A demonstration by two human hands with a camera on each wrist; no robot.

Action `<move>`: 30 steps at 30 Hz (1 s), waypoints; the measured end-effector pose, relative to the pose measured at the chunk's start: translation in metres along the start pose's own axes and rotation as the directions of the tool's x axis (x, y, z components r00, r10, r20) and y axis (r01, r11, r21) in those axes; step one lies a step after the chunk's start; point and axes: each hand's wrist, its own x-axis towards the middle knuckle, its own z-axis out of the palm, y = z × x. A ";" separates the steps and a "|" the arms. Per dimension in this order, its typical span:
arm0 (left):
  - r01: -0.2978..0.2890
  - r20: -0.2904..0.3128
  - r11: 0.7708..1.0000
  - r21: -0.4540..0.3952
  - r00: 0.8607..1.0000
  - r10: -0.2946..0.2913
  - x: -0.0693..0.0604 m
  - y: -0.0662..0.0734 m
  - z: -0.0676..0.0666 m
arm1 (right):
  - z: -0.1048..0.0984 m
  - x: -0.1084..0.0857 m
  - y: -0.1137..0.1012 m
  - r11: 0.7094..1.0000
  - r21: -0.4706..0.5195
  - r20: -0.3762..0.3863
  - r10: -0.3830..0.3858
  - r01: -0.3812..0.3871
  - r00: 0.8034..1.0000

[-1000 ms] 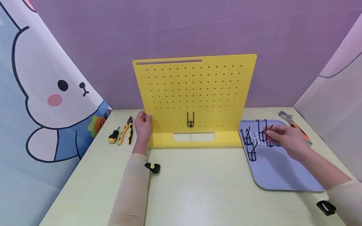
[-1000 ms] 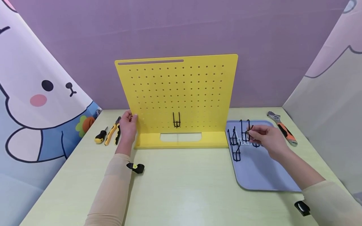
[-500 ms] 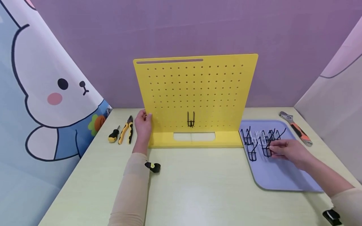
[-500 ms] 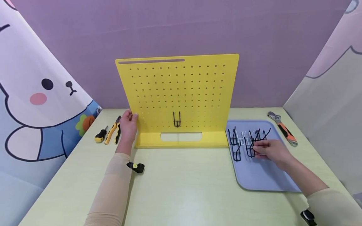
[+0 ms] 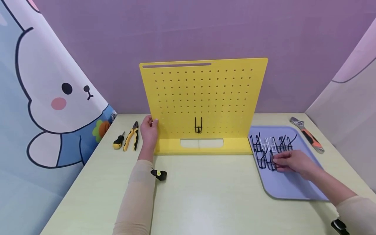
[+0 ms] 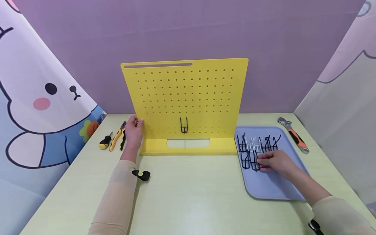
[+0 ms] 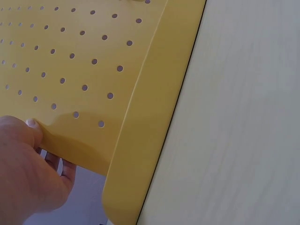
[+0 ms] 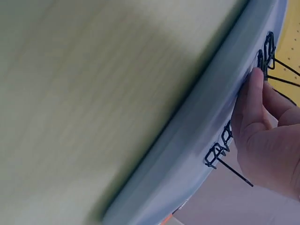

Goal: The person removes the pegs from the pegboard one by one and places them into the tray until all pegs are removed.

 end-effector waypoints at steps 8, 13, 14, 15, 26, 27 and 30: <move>0.002 -0.009 1.000 0.001 1.000 -0.002 -0.002 -0.001 -0.001 | 0.004 0.001 -0.008 0.989 -0.148 -0.049 -0.017 0.010 0.999; 0.001 -0.008 1.000 0.005 1.000 0.000 0.000 -0.001 -0.001 | 0.003 0.003 -0.010 0.987 -0.157 -0.040 -0.025 0.018 0.999; 0.000 -0.008 1.000 0.003 1.000 0.000 0.001 -0.001 -0.001 | 0.003 0.004 -0.010 0.987 -0.161 -0.031 -0.026 0.021 0.999; -0.001 -0.010 1.000 0.000 1.000 0.001 0.001 -0.001 -0.001 | 0.001 0.004 -0.011 0.986 -0.167 -0.023 -0.032 0.028 0.999; -0.010 -0.010 1.000 0.000 1.000 0.010 0.001 0.000 0.001 | -0.039 0.005 -0.057 0.928 -0.339 -0.176 -0.225 0.156 0.958; -0.010 -0.011 1.000 0.002 1.000 0.010 0.001 0.001 0.001 | -0.038 0.006 -0.066 0.918 -0.360 -0.202 -0.253 0.168 0.946; -0.003 -0.009 1.000 0.007 1.000 0.003 0.000 0.001 0.002 | -0.025 0.008 -0.093 0.903 -0.386 -0.247 -0.299 0.189 0.922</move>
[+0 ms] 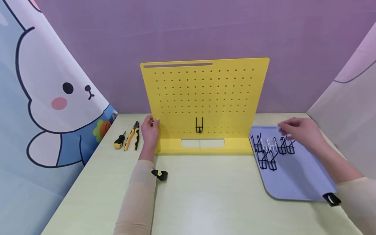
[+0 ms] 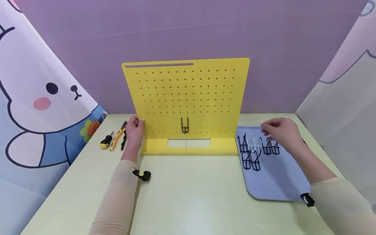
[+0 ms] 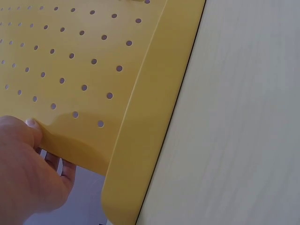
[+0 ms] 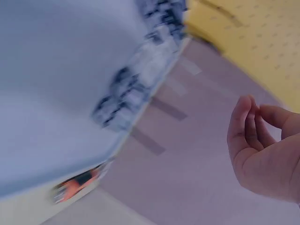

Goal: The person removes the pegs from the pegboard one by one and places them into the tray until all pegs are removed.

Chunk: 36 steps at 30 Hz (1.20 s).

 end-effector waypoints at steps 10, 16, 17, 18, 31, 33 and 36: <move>0.009 -0.002 1.000 0.020 1.000 -0.009 0.000 0.000 -0.001 | 0.060 0.026 -0.076 0.981 0.195 0.191 -0.056 0.018 0.980; 0.006 0.011 1.000 0.011 1.000 -0.006 -0.001 0.001 -0.001 | 0.105 0.038 -0.096 0.907 0.416 0.296 -0.065 -0.068 0.953; 0.007 0.013 1.000 0.008 1.000 -0.007 -0.001 0.001 -0.001 | 0.112 0.039 -0.099 0.895 0.439 0.302 -0.060 -0.083 0.951; 0.007 0.012 1.000 0.006 1.000 -0.007 -0.001 0.001 -0.001 | 0.118 0.039 -0.102 0.877 0.469 0.308 -0.054 -0.102 0.950; 0.007 0.002 1.000 0.004 1.000 -0.007 0.000 0.000 -0.003 | 0.188 0.049 -0.121 0.706 0.666 0.268 0.073 -0.240 0.961; 0.004 0.005 1.000 0.003 1.000 -0.004 0.000 0.000 -0.002 | 0.194 0.050 -0.122 0.703 0.669 0.266 0.079 -0.243 0.961; -0.007 0.009 1.000 0.001 1.000 0.007 -0.001 0.002 -0.002 | 0.200 0.050 -0.123 0.683 0.685 0.266 0.088 -0.253 0.960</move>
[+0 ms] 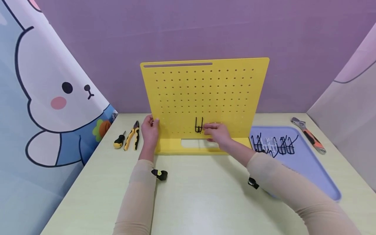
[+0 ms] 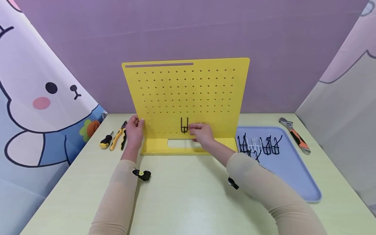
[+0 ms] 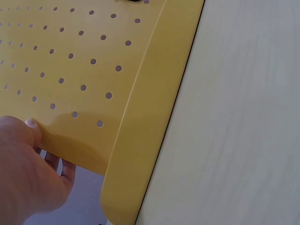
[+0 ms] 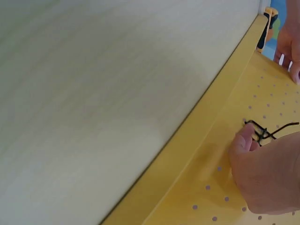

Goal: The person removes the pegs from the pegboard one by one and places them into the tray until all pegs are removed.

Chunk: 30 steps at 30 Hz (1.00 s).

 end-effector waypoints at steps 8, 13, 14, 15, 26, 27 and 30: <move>-0.019 0.002 1.000 -0.007 1.000 0.019 0.001 0.000 0.000 | 0.006 0.002 0.003 0.997 0.082 0.013 0.008 -0.009 1.000; -0.012 -0.002 1.000 -0.009 1.000 0.012 0.002 -0.002 0.001 | 0.009 0.003 0.001 0.991 0.129 0.012 0.031 -0.032 0.999; -0.011 -0.002 1.000 -0.009 1.000 0.011 0.002 -0.002 0.001 | 0.010 0.003 0.001 0.990 0.132 0.010 0.038 -0.039 0.999; -0.010 -0.002 1.000 -0.009 1.000 0.010 0.001 -0.003 0.001 | 0.010 0.003 0.000 0.990 0.133 0.007 0.047 -0.047 0.999; -0.027 -0.007 1.000 -0.015 1.000 0.027 0.001 -0.003 0.003 | 0.010 0.009 0.003 0.996 0.081 -0.005 0.042 -0.041 0.999; -0.029 -0.009 0.999 -0.019 1.000 0.029 0.001 -0.003 0.003 | 0.010 0.010 0.004 0.997 0.074 -0.005 0.035 -0.034 0.999; -0.029 -0.015 0.999 -0.029 0.999 0.029 0.001 -0.003 0.003 | 0.009 0.012 0.005 0.998 0.059 -0.004 0.014 -0.014 1.000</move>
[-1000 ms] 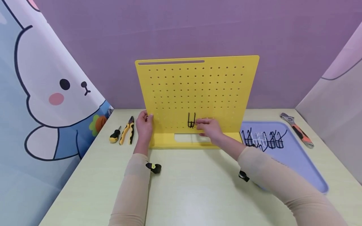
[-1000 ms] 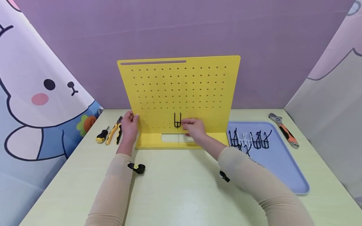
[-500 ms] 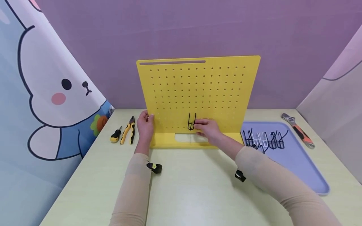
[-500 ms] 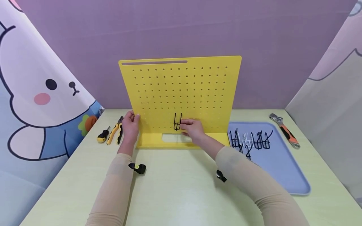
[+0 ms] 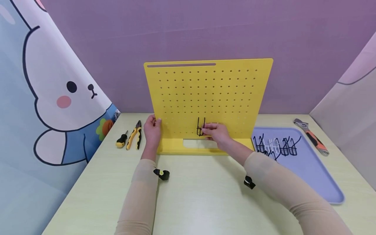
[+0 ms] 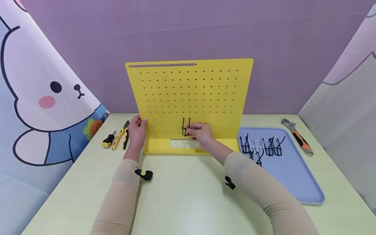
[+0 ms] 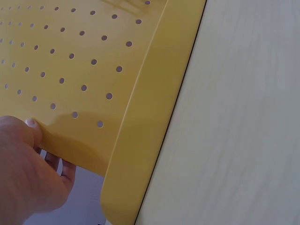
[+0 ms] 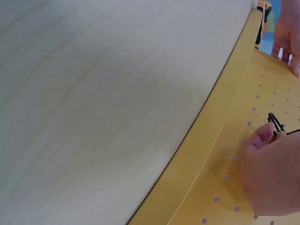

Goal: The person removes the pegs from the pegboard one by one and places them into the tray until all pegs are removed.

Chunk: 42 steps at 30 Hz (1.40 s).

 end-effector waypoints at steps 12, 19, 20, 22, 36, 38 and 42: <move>0.004 0.007 1.000 0.014 1.000 -0.004 0.001 -0.003 0.000 | -0.002 -0.001 -0.002 0.994 -0.076 0.006 -0.082 0.082 0.997; 0.007 0.011 1.000 0.018 1.000 -0.008 0.001 -0.002 -0.001 | -0.001 -0.016 -0.014 0.993 -0.058 0.075 -0.095 0.100 0.993; 0.010 0.014 1.000 0.016 1.000 -0.010 0.001 -0.001 -0.001 | -0.003 -0.019 -0.016 0.992 -0.064 0.091 -0.100 0.106 0.991; 0.014 0.017 1.000 0.013 1.000 -0.014 0.001 -0.001 -0.001 | -0.008 -0.027 -0.023 0.989 -0.085 0.120 -0.108 0.119 0.987; 0.023 0.005 0.999 0.037 1.000 -0.023 0.002 0.000 -0.001 | -0.098 -0.058 -0.056 0.960 -0.238 0.076 -0.137 0.151 0.988; 0.024 0.007 0.999 0.033 1.000 -0.024 0.001 0.000 -0.001 | -0.113 -0.064 -0.056 0.952 -0.267 0.069 -0.140 0.153 0.988; 0.029 0.013 0.999 0.029 0.999 -0.029 0.000 0.001 -0.001 | -0.142 -0.077 -0.055 0.935 -0.326 0.043 -0.136 0.143 0.990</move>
